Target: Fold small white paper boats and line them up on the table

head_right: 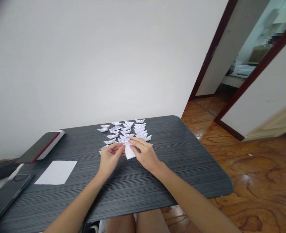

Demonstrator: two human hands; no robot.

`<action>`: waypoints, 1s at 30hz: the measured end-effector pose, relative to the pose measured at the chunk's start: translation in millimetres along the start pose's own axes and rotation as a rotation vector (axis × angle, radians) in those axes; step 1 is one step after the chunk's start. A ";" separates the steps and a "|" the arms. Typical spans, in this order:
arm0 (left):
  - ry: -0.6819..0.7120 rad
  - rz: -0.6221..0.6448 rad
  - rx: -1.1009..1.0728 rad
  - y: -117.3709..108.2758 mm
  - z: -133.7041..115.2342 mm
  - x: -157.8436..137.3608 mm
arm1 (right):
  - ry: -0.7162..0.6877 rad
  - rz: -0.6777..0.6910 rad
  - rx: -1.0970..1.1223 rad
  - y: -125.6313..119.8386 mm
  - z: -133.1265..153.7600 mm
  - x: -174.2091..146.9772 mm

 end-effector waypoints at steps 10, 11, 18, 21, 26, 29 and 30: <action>0.005 -0.009 -0.046 1.5 -3.6 -2.6 | 0.424 0.124 0.582 9.5 -9.8 3.4; -0.010 -0.002 -0.043 1.6 -4.1 -2.5 | 0.439 0.128 0.579 10.0 -10.6 2.7; -0.100 0.100 -0.071 2.0 -6.0 -2.6 | 0.342 0.063 0.397 1.4 -7.1 2.8; -0.062 0.062 -0.098 2.5 -5.4 -4.6 | 0.487 0.153 0.570 3.1 -4.3 2.8; -0.054 0.045 -0.130 3.7 -4.1 -6.4 | 0.574 0.161 0.685 4.4 -3.2 2.9; -0.093 0.102 -0.160 3.7 -5.6 -5.5 | 0.458 0.101 0.556 -0.8 -3.9 5.2; -0.106 0.132 -0.169 3.7 -6.4 -5.0 | 0.402 0.094 0.498 -3.0 -3.6 6.2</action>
Point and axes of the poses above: each hand's wrist, its own x-axis towards the middle knuckle, its own y-axis out of the palm, z = x × y, the point moved 2 cm from there along x, towards the middle knuckle, and after that the axes turned 1 degree about z, right-handed, at the moved point
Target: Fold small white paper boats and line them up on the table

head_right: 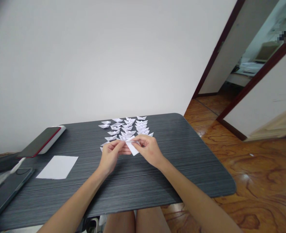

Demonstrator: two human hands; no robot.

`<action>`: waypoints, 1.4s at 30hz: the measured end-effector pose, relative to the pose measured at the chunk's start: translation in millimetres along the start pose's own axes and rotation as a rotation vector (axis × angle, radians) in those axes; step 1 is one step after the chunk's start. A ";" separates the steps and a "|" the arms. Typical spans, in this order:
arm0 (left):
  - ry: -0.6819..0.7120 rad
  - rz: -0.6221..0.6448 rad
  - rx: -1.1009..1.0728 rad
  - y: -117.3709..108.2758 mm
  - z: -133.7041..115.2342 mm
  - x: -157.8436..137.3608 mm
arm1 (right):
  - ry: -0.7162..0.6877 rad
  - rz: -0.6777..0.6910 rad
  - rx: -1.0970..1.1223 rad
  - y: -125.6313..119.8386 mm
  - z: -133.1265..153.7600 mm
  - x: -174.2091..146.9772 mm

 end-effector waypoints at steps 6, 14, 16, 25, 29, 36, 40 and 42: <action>-0.100 0.077 -0.057 -2.4 -1.9 2.6 | -0.227 0.107 -0.263 -4.4 11.4 0.2; -0.184 0.104 -0.122 -4.4 -0.2 3.6 | -0.246 0.176 -0.366 -5.9 14.2 -1.6; -0.204 0.121 -0.116 -5.2 -0.2 3.9 | -0.272 0.165 -0.384 -7.0 14.9 -1.7; -0.153 0.236 0.084 -9.6 -10.4 2.5 | -0.284 0.147 -0.368 -8.8 12.0 0.4; -0.180 0.240 0.046 -10.4 -12.0 2.1 | -0.278 0.197 -0.374 -8.9 14.2 0.9; -0.255 0.278 -0.058 -9.7 -8.6 2.5 | -0.242 0.254 -0.352 -9.4 17.6 -1.8; -0.220 0.290 -0.047 -7.8 -10.2 1.3 | -0.241 0.267 -0.318 -10.9 17.3 -1.6; -0.206 0.305 -0.047 -6.6 -10.7 0.7 | -0.260 0.284 -0.321 -11.7 18.9 -1.5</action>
Point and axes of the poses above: each hand's wrist, its own x-axis towards the middle knuckle, its own y-axis out of the palm, z = x × y, the point moved 2 cm from there along x, towards the middle knuckle, and after that the axes turned 1 degree about z, right-handed, at the moved point
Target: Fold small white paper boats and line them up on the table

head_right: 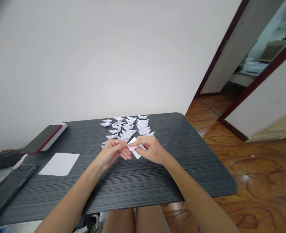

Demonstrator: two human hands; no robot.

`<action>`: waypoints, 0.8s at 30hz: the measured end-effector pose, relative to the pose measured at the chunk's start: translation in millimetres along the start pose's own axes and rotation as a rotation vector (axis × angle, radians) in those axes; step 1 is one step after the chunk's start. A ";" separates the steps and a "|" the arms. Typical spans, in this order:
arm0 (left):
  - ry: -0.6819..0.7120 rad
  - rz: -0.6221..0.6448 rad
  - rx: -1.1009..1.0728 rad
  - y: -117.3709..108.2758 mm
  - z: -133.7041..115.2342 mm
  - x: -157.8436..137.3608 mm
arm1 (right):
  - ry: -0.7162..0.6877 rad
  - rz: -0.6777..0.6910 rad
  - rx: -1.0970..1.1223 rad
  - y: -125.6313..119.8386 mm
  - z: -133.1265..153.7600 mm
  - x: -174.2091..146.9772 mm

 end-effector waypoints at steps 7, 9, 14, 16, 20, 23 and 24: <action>0.017 0.027 -0.006 3.1 0.4 -1.0 | -0.087 0.016 -0.063 -2.8 4.2 -0.2; 0.016 0.019 0.002 3.8 0.6 -1.5 | -0.101 0.022 -0.049 -2.0 3.1 -0.6; 0.014 0.009 -0.016 5.6 0.9 -2.3 | -0.075 0.017 0.153 0.2 -1.4 -1.3; 0.022 0.006 -0.029 6.0 0.9 -2.4 | -0.053 0.025 0.239 1.3 -2.0 -1.4; 0.064 0.002 -0.034 6.5 0.3 -2.6 | 0.047 0.050 0.484 5.3 -2.1 -2.5; 0.097 -0.022 -0.021 7.0 -0.7 -3.0 | 0.154 0.093 0.656 9.7 -2.6 -4.1; 0.107 -0.032 -0.015 7.2 -1.1 -3.1 | 0.174 0.101 0.680 10.9 -2.7 -4.5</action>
Point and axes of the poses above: each hand's wrist, its own x-axis towards the middle knuckle, its own y-axis out of the palm, z = x × y, the point moved 2 cm from there along x, towards the middle knuckle, and after that the axes turned 1 degree about z, right-handed, at the moved point
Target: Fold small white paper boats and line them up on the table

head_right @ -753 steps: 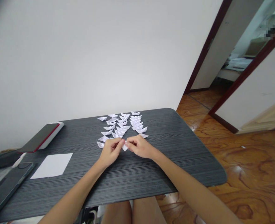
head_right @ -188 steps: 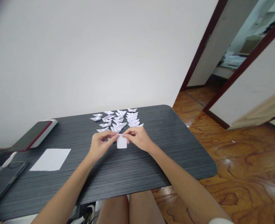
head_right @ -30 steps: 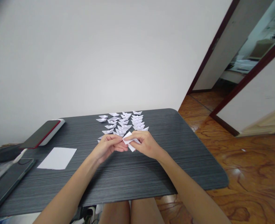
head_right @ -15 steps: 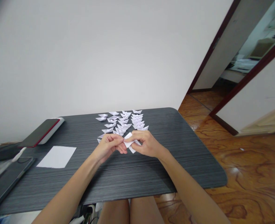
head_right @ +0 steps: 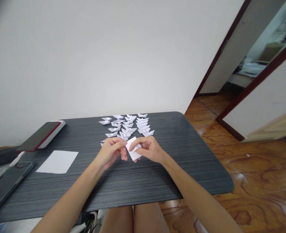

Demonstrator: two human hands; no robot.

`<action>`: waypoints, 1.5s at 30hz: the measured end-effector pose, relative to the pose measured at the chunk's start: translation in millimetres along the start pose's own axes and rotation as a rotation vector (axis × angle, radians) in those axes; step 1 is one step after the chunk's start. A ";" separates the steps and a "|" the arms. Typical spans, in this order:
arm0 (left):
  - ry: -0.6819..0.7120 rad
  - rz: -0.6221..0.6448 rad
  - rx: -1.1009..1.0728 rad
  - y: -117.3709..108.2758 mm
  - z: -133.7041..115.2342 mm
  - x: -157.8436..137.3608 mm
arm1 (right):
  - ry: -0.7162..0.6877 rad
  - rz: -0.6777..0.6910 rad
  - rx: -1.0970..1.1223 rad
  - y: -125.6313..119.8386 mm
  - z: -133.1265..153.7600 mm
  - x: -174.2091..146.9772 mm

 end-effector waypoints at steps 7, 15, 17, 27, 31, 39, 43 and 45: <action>0.089 -0.023 0.070 2.4 -0.1 -0.5 | -0.057 -0.040 -0.107 -0.5 -0.7 1.0; 0.246 -0.051 0.246 1.1 -0.9 -1.6 | -0.071 -0.054 -0.233 -6.4 2.9 2.5; 0.275 -0.077 0.291 0.8 -1.0 -1.9 | -0.008 -0.130 -0.167 -6.3 1.2 3.7; 0.290 -0.097 0.382 -1.4 6.4 2.1 | 0.045 -0.178 -0.139 -7.2 -5.4 6.9; 0.285 -0.042 0.438 -1.7 7.4 3.2 | 0.048 -0.203 -0.211 -7.8 -6.3 7.0; 0.242 -0.060 0.397 -0.5 9.2 4.5 | 0.050 -0.219 -0.247 -8.8 -10.3 10.0; 0.237 -0.130 0.389 -0.2 10.6 6.6 | 0.020 -0.256 -0.394 -11.5 -10.0 8.5; 0.230 -0.160 0.330 -1.0 10.5 7.3 | 0.003 -0.294 -0.478 -12.2 -10.1 6.8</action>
Point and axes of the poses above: each hand's wrist, its own x-axis towards the middle knuckle, its own y-axis out of the palm, z = x × y, the point moved 2 cm from there along x, towards the middle knuckle, and after that the axes turned 1 degree about z, right-handed, at the moved point
